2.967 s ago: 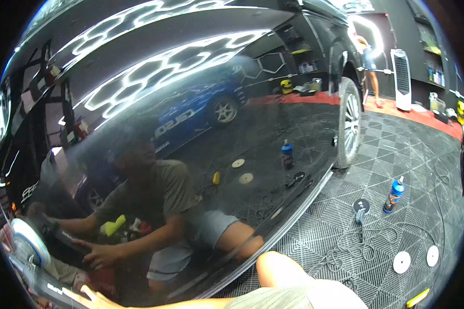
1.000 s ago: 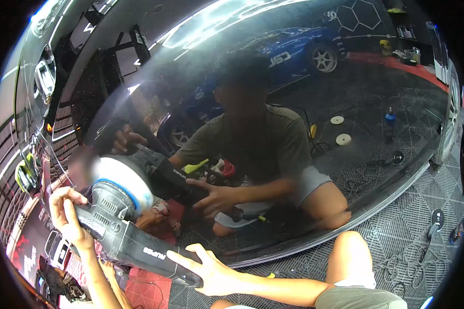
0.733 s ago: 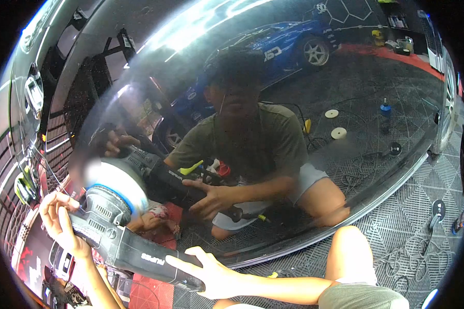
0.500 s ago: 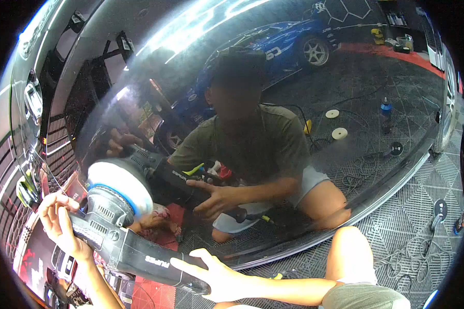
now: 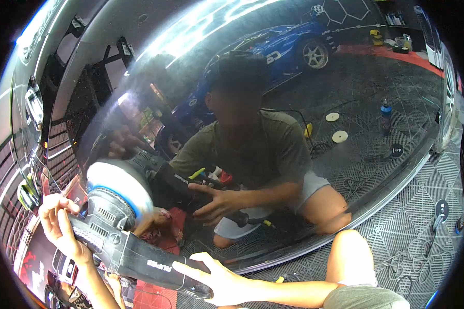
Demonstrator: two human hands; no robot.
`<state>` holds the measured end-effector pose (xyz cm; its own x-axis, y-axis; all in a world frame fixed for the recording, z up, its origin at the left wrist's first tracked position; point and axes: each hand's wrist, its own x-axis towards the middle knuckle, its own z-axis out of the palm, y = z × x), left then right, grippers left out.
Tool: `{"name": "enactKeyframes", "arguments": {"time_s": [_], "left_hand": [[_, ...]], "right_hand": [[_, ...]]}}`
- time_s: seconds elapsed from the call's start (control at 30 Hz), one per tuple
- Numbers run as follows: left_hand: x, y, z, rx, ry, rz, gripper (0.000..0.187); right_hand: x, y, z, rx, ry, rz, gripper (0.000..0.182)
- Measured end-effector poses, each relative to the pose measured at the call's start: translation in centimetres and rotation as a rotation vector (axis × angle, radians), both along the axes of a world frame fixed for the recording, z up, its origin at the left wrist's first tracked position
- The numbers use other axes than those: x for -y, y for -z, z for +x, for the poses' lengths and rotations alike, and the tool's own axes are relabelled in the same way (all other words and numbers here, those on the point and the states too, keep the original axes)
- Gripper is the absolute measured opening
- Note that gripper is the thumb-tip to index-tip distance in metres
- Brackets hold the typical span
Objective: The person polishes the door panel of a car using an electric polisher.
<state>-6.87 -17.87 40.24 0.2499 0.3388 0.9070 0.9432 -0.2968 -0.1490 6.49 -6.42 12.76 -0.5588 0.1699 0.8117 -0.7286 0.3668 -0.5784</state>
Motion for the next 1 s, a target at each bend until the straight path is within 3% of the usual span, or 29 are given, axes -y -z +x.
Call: {"name": "enactKeyframes", "arguments": {"time_s": [0.2,0.4,0.47,0.8,0.93,1.0], "left_hand": [[-1.1,-0.3,1.1,0.031,0.005,0.027,0.015],[-1.0,0.1,2.2,0.000,-0.026,0.020,0.013],[-1.2,0.3,2.8,-0.008,-0.042,0.033,0.013],[-1.2,0.6,1.6,0.074,0.064,0.149,0.018],[-1.4,0.6,2.5,0.011,0.081,0.104,0.018],[-1.3,0.8,3.4,0.007,-0.027,0.134,0.019]], "right_hand": [[-0.2,0.4,0.4,-0.110,0.065,-0.052,0.099],[-0.9,0.1,1.7,0.001,0.029,-0.007,0.103],[-1.4,-0.3,2.5,0.148,-0.052,0.020,0.105],[-1.3,-0.4,4.0,0.165,0.011,0.068,0.102],[-1.8,-0.3,3.9,-0.068,0.108,0.040,0.092],[-2.1,-0.4,4.3,-0.109,0.086,0.052,0.089]]}}
